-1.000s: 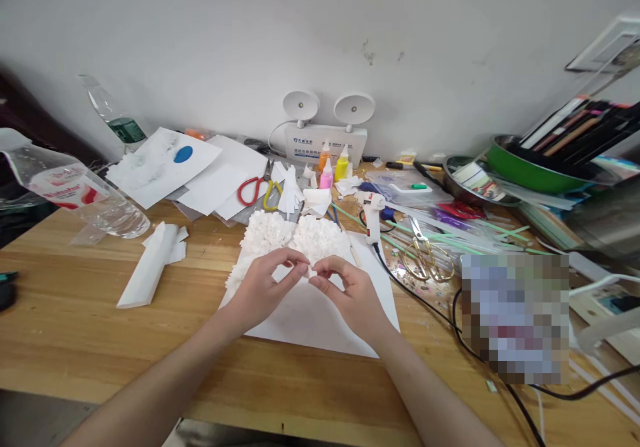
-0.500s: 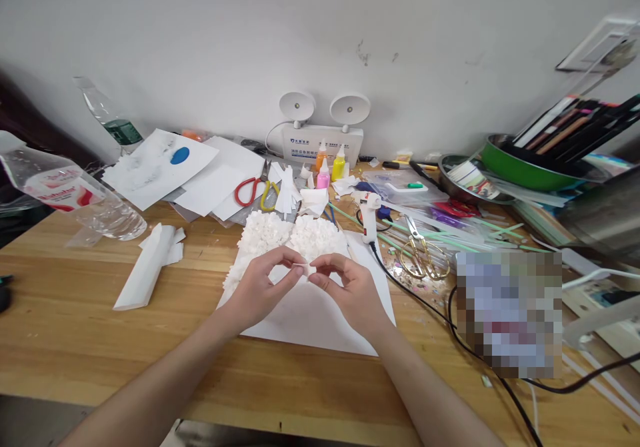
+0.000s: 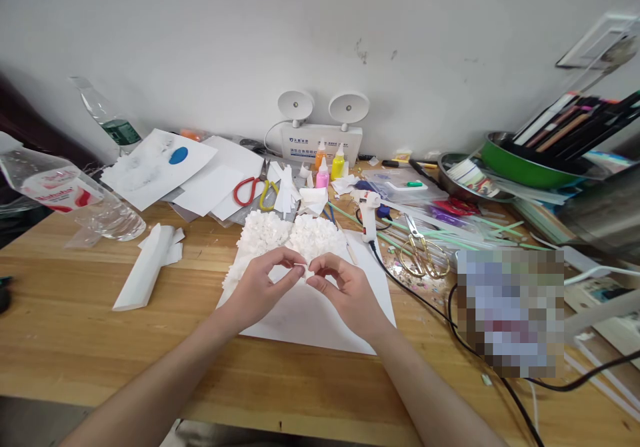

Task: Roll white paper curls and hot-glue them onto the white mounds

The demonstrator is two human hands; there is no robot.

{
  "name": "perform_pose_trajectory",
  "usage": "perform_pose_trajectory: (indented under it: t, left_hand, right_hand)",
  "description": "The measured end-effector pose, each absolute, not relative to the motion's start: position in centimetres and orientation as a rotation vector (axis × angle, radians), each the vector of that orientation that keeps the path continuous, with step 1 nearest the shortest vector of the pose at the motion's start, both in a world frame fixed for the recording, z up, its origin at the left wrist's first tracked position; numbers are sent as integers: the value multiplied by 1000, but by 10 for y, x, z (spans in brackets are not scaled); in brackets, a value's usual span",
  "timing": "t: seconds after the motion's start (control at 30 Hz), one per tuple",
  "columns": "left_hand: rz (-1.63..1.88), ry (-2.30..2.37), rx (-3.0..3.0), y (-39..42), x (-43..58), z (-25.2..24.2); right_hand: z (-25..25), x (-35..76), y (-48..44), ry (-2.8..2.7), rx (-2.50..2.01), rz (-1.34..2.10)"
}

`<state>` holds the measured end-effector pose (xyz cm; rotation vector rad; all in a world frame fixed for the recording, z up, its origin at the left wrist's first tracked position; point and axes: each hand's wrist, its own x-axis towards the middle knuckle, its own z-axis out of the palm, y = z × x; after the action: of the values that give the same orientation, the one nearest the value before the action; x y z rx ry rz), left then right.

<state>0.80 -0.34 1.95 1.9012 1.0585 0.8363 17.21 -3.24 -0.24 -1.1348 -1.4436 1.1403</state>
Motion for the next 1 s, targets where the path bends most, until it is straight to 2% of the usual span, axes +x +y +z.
perform_pose_trajectory:
  t: [0.43,1.0]
  left_hand:
    - [960,1000,2116,-6,10,10]
    - [967,941,2082,-7,12,13]
  right_hand:
    - [-8,170,-34,-1419,-1237,1003]
    - [-7,170,-31,-1343,-1306,907]
